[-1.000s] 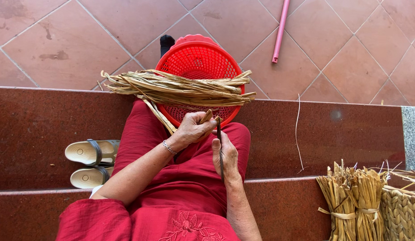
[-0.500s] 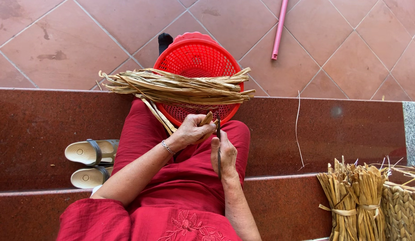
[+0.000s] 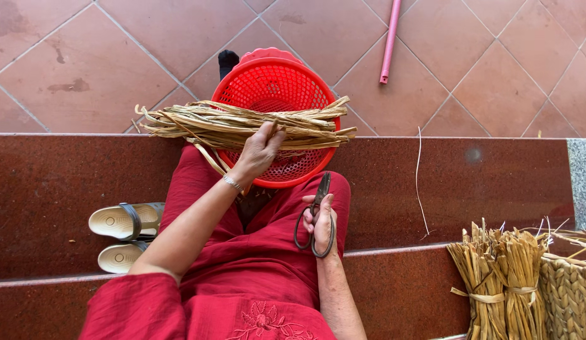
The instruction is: The person sits on the floor and uses shears to trim the ends of dried plant stalks. Trimmed pieces are placed into a red basket, and finished bundles are set aside.
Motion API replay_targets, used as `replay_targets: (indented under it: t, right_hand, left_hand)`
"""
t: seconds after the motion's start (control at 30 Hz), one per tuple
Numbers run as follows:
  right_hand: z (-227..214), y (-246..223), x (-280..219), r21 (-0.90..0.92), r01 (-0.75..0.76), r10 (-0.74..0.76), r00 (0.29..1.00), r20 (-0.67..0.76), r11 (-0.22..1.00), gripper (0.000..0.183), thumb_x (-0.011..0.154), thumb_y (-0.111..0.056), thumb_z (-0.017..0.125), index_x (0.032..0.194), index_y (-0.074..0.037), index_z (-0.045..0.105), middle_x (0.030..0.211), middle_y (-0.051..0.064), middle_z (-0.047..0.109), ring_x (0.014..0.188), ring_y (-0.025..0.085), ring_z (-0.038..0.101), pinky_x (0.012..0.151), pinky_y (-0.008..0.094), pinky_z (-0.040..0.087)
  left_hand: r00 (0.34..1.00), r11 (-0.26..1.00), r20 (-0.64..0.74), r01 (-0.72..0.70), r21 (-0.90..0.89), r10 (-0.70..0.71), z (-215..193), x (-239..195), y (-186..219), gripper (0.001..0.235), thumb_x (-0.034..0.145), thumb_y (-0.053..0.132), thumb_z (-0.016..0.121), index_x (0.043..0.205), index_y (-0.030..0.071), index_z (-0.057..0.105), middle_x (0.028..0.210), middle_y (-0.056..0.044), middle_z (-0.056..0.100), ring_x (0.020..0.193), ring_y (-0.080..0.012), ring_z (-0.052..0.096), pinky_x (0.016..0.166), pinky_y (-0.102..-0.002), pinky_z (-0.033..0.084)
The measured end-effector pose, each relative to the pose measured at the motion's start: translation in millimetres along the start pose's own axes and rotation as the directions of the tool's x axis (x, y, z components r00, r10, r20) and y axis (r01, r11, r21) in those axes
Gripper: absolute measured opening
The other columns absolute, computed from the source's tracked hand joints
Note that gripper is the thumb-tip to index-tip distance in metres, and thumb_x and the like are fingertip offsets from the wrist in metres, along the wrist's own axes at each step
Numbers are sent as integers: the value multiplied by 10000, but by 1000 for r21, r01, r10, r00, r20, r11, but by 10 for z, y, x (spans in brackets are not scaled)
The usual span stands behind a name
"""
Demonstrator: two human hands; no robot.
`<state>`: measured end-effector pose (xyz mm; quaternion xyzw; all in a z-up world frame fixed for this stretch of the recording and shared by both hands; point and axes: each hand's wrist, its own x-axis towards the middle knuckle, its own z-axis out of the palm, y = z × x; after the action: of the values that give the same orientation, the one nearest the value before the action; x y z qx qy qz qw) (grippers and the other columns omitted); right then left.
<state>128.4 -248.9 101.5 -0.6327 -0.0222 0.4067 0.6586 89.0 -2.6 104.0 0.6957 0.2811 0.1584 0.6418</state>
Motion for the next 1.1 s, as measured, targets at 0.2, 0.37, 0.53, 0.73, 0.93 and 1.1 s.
replay_targets:
  t: [0.2, 0.37, 0.53, 0.73, 0.93, 1.1]
  right_hand:
    - [-52, 166, 15, 93, -17, 18, 1000, -10, 996, 716, 1051, -611, 310, 1134, 35, 607, 650, 9, 485, 500, 74, 406, 456, 225, 341]
    - [-74, 191, 14, 68, -9, 9, 1000, -6, 998, 712, 1048, -611, 314, 1140, 30, 610, 656, 14, 491, 501, 77, 413, 459, 228, 349]
    - [-118, 137, 37, 98, -17, 16, 1000, 12, 995, 716, 1038, -627, 318, 1157, 22, 596, 665, 19, 504, 503, 85, 428, 464, 226, 348]
    - [-113, 158, 136, 102, -22, 23, 1000, -5, 995, 735, 1020, -649, 321, 1185, 12, 596, 689, 18, 529, 511, 91, 446, 468, 227, 354]
    - [-201, 84, 145, 193, 49, -33, 996, -81, 980, 466, 1037, -402, 595, 1228, 23, 591, 746, 28, 572, 557, 99, 506, 495, 240, 399]
    - [-224, -148, 297, 136, 318, -282, 931, -230, 938, 358, 960, -173, 679, 1262, -2, 591, 912, 80, 731, 673, 107, 629, 553, 217, 455]
  left_hand:
    - [941, 740, 76, -307, 598, 329, 605, 583, -278, 144, 897, 145, 728, 970, 79, 622, 894, -163, 667, 801, -384, 705, 715, -498, 552]
    - [956, 594, 162, -280, 755, 244, 934, 968, -540, 218, 808, 11, 682, 1012, 44, 612, 1199, -266, 542, 824, -435, 707, 736, -523, 570]
    - [954, 566, 177, -286, 773, 240, 922, 1053, -746, 202, 829, 25, 685, 1013, 23, 602, 1234, -240, 541, 845, -426, 711, 753, -519, 575]
    - [956, 520, 197, -283, 806, 215, 706, 1022, -840, 162, 911, 95, 681, 1045, 36, 610, 1119, -226, 587, 840, -413, 710, 718, -514, 580]
    - [960, 673, 149, -272, 688, 236, 614, 577, -474, 115, 934, 123, 649, 895, 26, 602, 1011, -192, 633, 777, -408, 678, 700, -531, 528]
    - [941, 867, 294, -284, 409, 170, 198, -148, -128, 166, 905, 159, 707, 866, 33, 606, 764, -177, 629, 705, -368, 644, 652, -481, 507]
